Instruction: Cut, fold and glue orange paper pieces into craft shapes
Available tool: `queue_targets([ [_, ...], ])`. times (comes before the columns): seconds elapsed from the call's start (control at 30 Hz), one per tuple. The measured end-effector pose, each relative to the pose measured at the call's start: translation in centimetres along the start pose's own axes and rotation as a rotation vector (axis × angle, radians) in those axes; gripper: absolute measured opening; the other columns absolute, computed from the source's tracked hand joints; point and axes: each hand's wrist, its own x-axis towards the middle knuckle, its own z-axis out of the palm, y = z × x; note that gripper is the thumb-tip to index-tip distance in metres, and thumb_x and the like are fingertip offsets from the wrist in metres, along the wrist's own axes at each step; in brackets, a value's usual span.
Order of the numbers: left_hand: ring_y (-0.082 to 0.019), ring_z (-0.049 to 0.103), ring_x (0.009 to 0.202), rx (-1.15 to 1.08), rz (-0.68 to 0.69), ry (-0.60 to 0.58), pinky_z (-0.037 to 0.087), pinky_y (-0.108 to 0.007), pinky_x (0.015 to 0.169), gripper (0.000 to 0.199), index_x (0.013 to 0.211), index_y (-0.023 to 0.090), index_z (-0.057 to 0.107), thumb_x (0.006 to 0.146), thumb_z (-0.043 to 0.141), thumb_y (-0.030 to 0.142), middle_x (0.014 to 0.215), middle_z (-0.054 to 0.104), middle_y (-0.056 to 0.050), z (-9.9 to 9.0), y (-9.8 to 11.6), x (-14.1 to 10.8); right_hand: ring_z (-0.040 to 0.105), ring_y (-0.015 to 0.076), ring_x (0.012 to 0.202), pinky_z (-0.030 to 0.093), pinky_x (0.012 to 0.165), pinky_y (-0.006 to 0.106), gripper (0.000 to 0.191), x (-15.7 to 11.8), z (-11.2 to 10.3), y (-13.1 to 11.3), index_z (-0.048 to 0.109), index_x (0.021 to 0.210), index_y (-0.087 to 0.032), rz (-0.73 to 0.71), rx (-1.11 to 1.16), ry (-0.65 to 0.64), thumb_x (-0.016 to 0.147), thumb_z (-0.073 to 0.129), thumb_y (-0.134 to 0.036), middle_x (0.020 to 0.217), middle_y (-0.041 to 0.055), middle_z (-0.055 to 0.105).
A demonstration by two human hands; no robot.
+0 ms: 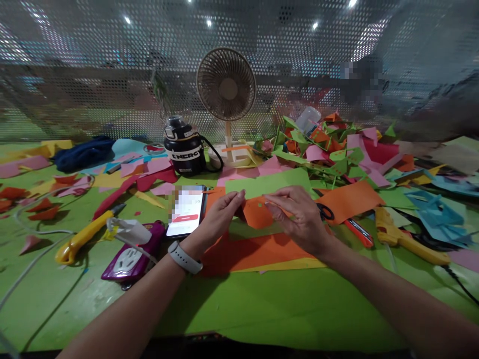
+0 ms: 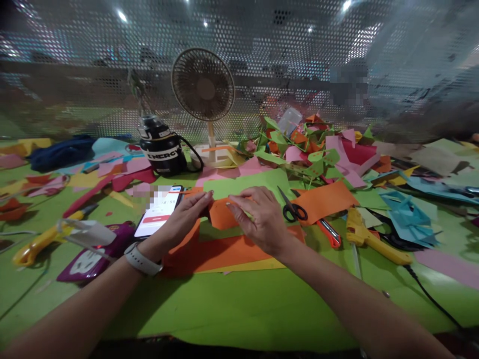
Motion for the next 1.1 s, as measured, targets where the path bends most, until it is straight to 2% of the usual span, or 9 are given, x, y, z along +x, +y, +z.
queue_targets([
  [0.07,-0.010,0.049,0.059,-0.064,0.003,0.027,0.042,-0.023,0.062,0.034,0.071,0.018,0.054,0.087,0.055,0.048,0.065,0.051,0.004,0.0,0.1,0.0,0.058,0.0248,0.101,0.047,0.086,0.043,0.031,-0.2,0.0,0.0,0.066,0.116,-0.018,-0.014,-0.074,-0.059,0.094,0.051,-0.033,0.107,0.0122,0.066],
  [0.17,-0.010,0.048,0.060,-0.115,0.004,0.083,0.043,-0.022,0.062,0.034,0.070,0.018,0.055,0.084,0.060,0.048,0.064,0.050,0.004,0.1,0.1,0.0,0.047,0.0288,0.123,0.040,0.101,0.047,0.045,-0.8,0.5,-0.3,0.059,0.127,-0.013,-0.033,-0.167,-0.177,0.095,0.045,-0.041,0.132,0.0171,0.055],
  [0.27,-0.009,0.048,0.061,-0.159,-0.009,0.105,0.043,-0.021,0.062,0.032,0.073,0.018,0.057,0.081,0.065,0.047,0.066,0.051,0.005,0.2,-0.1,0.0,0.035,0.0301,0.135,0.033,0.108,0.049,0.054,-1.2,0.9,-0.6,0.054,0.132,-0.012,-0.034,-0.210,-0.249,0.095,0.041,-0.048,0.144,0.0187,0.043],
  [0.5,-0.010,0.052,0.066,-0.217,-0.040,0.074,0.046,-0.021,0.065,0.032,0.076,0.018,0.059,0.074,0.072,0.048,0.071,0.056,0.004,0.2,-0.3,-0.1,0.023,0.0292,0.142,0.024,0.113,0.052,0.066,-1.3,1.3,-0.9,0.045,0.141,-0.015,0.053,-0.096,-0.379,0.095,0.027,-0.059,0.153,0.0156,0.030],
  [0.73,-0.010,0.053,0.070,-0.246,-0.007,0.008,0.047,-0.022,0.073,0.027,0.078,0.019,0.061,0.078,0.070,0.045,0.074,0.057,0.004,0.3,-0.1,-0.2,0.004,0.0229,0.147,0.010,0.118,0.052,0.068,-1.1,1.0,-0.9,0.036,0.146,-0.028,0.343,0.299,-0.496,0.092,0.020,-0.067,0.159,0.0003,0.014],
  [0.83,-0.010,0.053,0.072,-0.232,-0.002,-0.011,0.047,-0.022,0.074,0.026,0.078,0.019,0.061,0.081,0.067,0.044,0.075,0.057,0.003,0.2,-0.2,-0.2,0.001,0.0214,0.147,0.006,0.118,0.051,0.066,-0.7,0.6,-1.0,0.035,0.145,-0.034,0.437,0.452,-0.535,0.091,0.017,-0.068,0.159,-0.0057,0.013],
  [0.93,-0.010,0.052,0.073,-0.226,-0.002,-0.025,0.046,-0.021,0.075,0.026,0.079,0.019,0.061,0.082,0.067,0.044,0.077,0.056,0.003,0.1,-0.2,-0.3,0.000,0.0223,0.147,0.004,0.118,0.051,0.066,-0.6,0.3,-1.1,0.036,0.144,-0.036,0.477,0.524,-0.551,0.091,0.017,-0.069,0.159,-0.0073,0.013],
  [1.1,-0.010,0.048,0.073,-0.173,0.015,-0.028,0.043,-0.021,0.076,0.030,0.079,0.018,0.060,0.081,0.066,0.047,0.077,0.053,0.003,0.2,0.1,-0.4,0.005,0.0241,0.147,0.011,0.117,0.056,0.061,-0.5,0.0,-1.1,0.037,0.143,-0.038,0.460,0.535,-0.536,0.092,0.017,-0.065,0.158,-0.0061,0.018],
])
